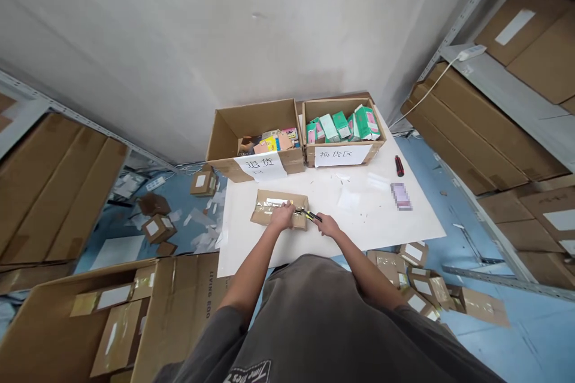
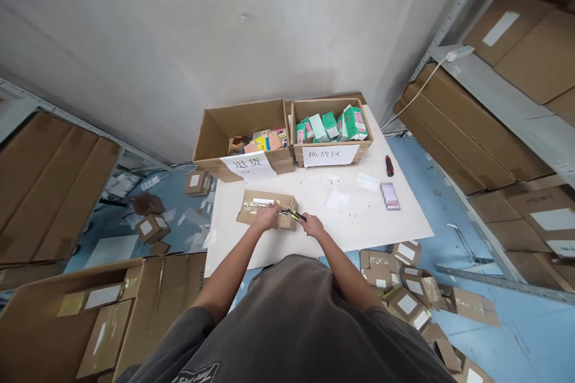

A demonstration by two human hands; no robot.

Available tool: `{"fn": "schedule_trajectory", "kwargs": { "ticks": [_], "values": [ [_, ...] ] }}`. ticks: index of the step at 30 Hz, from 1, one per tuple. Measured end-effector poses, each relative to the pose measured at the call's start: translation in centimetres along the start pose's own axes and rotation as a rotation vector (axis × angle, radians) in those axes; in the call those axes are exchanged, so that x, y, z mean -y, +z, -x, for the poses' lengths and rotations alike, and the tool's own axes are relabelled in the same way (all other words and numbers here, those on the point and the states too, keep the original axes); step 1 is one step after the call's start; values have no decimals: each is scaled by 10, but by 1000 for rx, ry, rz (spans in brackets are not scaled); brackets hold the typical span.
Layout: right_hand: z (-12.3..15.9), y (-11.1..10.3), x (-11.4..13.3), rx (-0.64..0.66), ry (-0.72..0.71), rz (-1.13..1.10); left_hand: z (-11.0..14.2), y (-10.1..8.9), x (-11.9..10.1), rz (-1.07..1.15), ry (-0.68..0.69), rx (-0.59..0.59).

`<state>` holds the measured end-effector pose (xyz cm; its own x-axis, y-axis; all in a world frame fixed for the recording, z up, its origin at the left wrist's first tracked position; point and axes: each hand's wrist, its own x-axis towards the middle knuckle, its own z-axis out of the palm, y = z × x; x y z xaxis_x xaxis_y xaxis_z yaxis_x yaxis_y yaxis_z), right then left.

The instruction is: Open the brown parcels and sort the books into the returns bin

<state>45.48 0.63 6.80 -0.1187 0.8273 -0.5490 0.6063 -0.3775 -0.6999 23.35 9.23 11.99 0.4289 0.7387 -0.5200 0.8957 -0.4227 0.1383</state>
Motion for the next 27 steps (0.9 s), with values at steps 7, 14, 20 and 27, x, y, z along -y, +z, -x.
{"fn": "schedule_trajectory", "kwargs": {
  "ticks": [7,14,20,27],
  "values": [
    [-16,-36,22,130,31,248,-1,-3,-4,-41,-7,22],
    [-23,-41,27,198,55,234,-4,-3,-5,-37,-5,36],
    [-25,-36,21,207,45,94,-4,-3,-3,-21,2,31],
    [-7,-22,16,187,58,128,1,0,-2,0,12,3]
  ]
}}
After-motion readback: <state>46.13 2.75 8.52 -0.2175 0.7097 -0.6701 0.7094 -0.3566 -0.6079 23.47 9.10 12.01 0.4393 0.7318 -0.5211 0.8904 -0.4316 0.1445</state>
